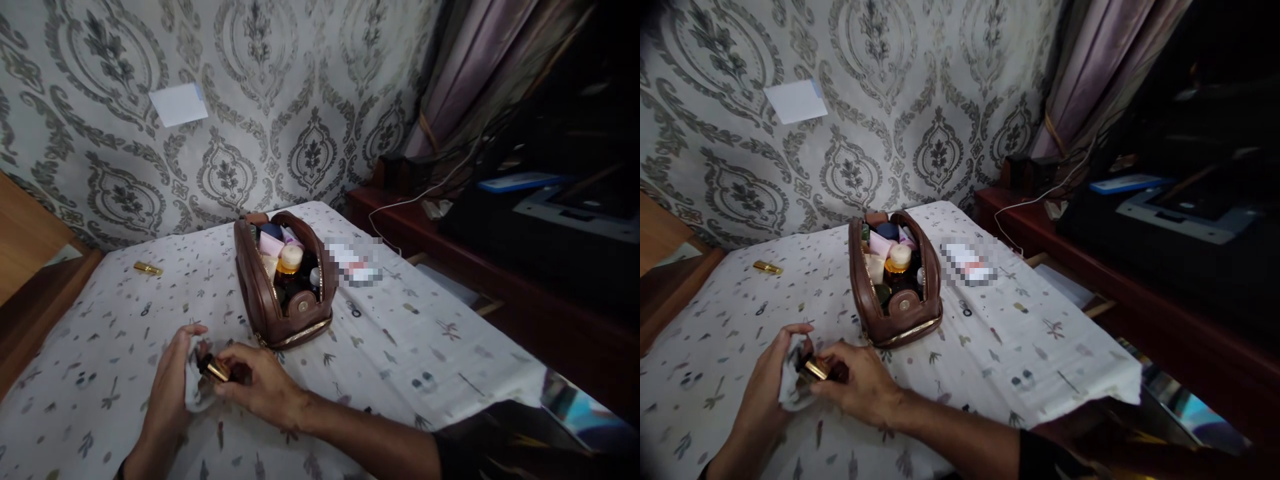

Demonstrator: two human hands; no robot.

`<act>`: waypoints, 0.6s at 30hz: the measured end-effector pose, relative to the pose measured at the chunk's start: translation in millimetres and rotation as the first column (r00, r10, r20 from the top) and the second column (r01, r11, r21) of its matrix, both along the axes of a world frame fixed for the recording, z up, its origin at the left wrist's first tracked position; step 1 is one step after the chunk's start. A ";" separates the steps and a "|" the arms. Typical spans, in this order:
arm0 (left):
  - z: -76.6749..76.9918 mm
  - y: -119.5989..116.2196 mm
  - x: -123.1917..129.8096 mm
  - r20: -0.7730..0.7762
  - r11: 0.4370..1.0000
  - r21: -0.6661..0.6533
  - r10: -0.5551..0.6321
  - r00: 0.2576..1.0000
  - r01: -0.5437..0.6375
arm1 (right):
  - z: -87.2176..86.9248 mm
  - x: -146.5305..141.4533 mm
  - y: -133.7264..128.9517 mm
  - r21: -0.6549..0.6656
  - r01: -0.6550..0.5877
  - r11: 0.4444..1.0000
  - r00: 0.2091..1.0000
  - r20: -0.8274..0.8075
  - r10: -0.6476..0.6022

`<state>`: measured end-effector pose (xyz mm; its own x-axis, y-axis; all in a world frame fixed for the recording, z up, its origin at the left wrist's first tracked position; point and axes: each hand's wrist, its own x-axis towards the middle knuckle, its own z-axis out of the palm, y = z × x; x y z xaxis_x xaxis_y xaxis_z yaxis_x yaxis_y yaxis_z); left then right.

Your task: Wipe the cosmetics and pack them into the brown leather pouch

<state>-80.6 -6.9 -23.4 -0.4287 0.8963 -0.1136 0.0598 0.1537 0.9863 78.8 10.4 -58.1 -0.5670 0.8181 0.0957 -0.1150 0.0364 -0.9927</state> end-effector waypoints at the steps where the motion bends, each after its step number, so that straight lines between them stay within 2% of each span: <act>1: -0.3 1.6 -0.6 0.068 0.999 0.014 0.046 0.997 -0.047 | -2.0 -1.3 1.2 -0.076 -0.023 0.997 0.998 -0.052 0.019; 3: -1.9 4.7 -2.2 0.224 0.988 0.046 0.134 0.965 -0.148 | -6.3 -4.2 3.1 -0.205 -0.083 0.975 0.990 -0.126 0.058; 4: -3.2 5.6 -2.7 0.254 0.979 0.063 0.170 0.952 -0.192 | -8.3 -5.7 3.5 -0.260 -0.119 0.958 0.985 -0.151 0.082; 6: -6.9 5.1 -2.1 0.185 0.973 0.105 0.184 0.965 -0.206 | -11.4 -9.0 3.3 -0.336 -0.179 0.925 0.975 -0.186 0.121; 8: -11.0 0.8 2.1 0.052 0.981 0.136 0.131 0.990 -0.137 | -13.2 -12.3 2.5 -0.359 -0.197 0.912 0.971 -0.201 0.131; 11: -16.7 -10.7 14.0 -0.145 0.985 0.169 0.010 0.989 0.015 | -13.7 -16.1 2.7 -0.355 -0.119 0.927 0.979 -0.198 0.050; 14: -21.3 -23.8 25.5 -0.363 0.970 0.181 -0.088 0.928 0.163 | -11.4 -17.4 5.1 -0.397 -0.052 0.916 0.966 -0.253 -0.054; 18: -26.4 -35.7 25.8 -0.502 0.958 0.130 -0.160 0.850 0.257 | -6.0 -18.0 7.3 -0.465 -0.042 0.884 0.944 -0.309 -0.118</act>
<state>-54.8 -42.6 -49.8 -0.1863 0.9541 0.2344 0.5445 -0.0984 0.8330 60.8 17.7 -64.1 -0.5377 0.8337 -0.1260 -0.4362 -0.4029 -0.8046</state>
